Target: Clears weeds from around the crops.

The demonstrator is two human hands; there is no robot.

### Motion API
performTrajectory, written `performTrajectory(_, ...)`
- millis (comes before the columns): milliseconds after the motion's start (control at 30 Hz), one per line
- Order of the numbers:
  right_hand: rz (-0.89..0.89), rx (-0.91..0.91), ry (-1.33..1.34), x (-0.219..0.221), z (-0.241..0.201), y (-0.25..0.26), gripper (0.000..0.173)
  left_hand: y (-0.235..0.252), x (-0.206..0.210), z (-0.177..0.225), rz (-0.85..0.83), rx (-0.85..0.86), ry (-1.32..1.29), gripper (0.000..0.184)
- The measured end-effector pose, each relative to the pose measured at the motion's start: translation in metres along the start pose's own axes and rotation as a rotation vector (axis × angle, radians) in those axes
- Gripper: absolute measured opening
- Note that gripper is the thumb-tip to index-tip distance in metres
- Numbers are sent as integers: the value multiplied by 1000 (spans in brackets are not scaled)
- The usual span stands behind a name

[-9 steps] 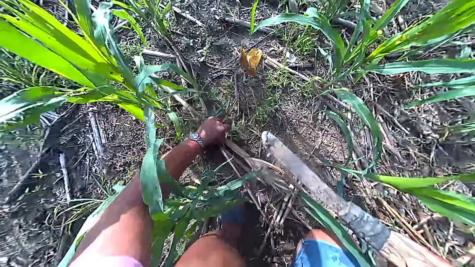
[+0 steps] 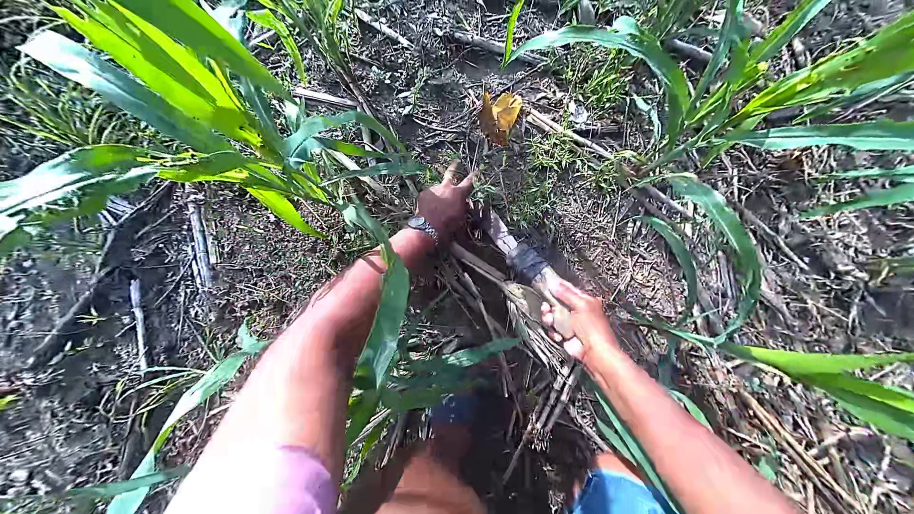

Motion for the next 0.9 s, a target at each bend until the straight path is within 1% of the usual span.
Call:
performTrajectory(33, -18, 8, 27, 5, 14, 2, 37, 23, 28, -11, 4, -19, -30, 47)
performTrajectory(67, -32, 7, 42, 7, 24, 3, 37, 42, 49, -19, -115, -99, -69, 54)
performTrajectory(133, -34, -68, 6, 10, 30, 1, 38, 70, 67, -31, -246, -251, -107, 68)
performTrajectory(167, -18, -161, -60, 12, 25, -5, 39, 77, 72, -35, -231, -301, -122, 70)
performTrajectory(200, 2, -285, -180, 14, 12, -15, 44, 81, 73, -37, -185, -327, -136, 68)
performTrajectory(233, 39, -432, -369, 14, -5, -28, 50, 81, 73, -39, -146, -349, -152, 65)
performTrajectory(267, 95, -591, -640, 11, -24, -42, 53, 79, 71, -42, -125, -373, -163, 61)
performTrajectory(300, 172, -768, -907, 5, -39, -57, 55, 75, 70, -46, -130, -390, -163, 60)
performTrajectory(333, 239, -952, -1080, -6, -49, -71, 54, 71, 69, -49, -152, -390, -163, 58)
performTrajectory(367, 271, -1046, -1154, -23, -54, -85, 54, 65, 69, -52, -179, -365, -139, 56)
performTrajectory(400, 254, -1006, -1133, -46, -55, -98, 53, 59, 70, -52, -207, -327, -102, 52)
performTrajectory(433, 205, -863, -1019, -74, -50, -111, 52, 52, 71, -52, -229, -290, -76, 46)
performTrajectory(500, 125, -561, -604, -131, -23, -138, 52, 41, 74, -49, -272, -217, -61, 35)
performTrajectory(567, 108, -317, -332, -177, 10, -168, 52, 27, 76, -48, -337, -141, -81, 28)
performTrajectory(633, 97, -176, -171, -207, 36, -189, 45, 12, 84, -46, -387, -47, -191, 26)
performTrajectory(667, 93, -142, -104, -218, 45, -193, 41, 4, 89, -36, -461, 95, -123, 23)
performTrajectory(700, 91, -111, -42, -225, 53, -189, 38, -2, 89, -22, -551, 211, -45, 22)
performTrajectory(733, 94, -73, 13, -225, 57, -178, 36, -5, 86, -9, -591, 285, -23, 22)
performTrajectory(767, 106, -36, 43, -219, 58, -159, 36, -4, 83, 1, -586, 327, -33, 22)
performTrajectory(833, 140, 17, 54, -185, 46, -107, 36, 4, 76, 19, -515, 366, -131, 28)
performTrajectory(900, 149, 58, 32, -155, 34, -67, 33, 23, 79, 45, -416, 445, -132, 33)
Point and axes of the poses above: each hand's wrist, its own y-axis towards the middle knuckle, its own x-axis out of the palm, z = x × y, the point moved 7 cm from there along y, towards the middle knuckle, and after that the axes turned 8 degrees about -y, right-handed, at the moved point
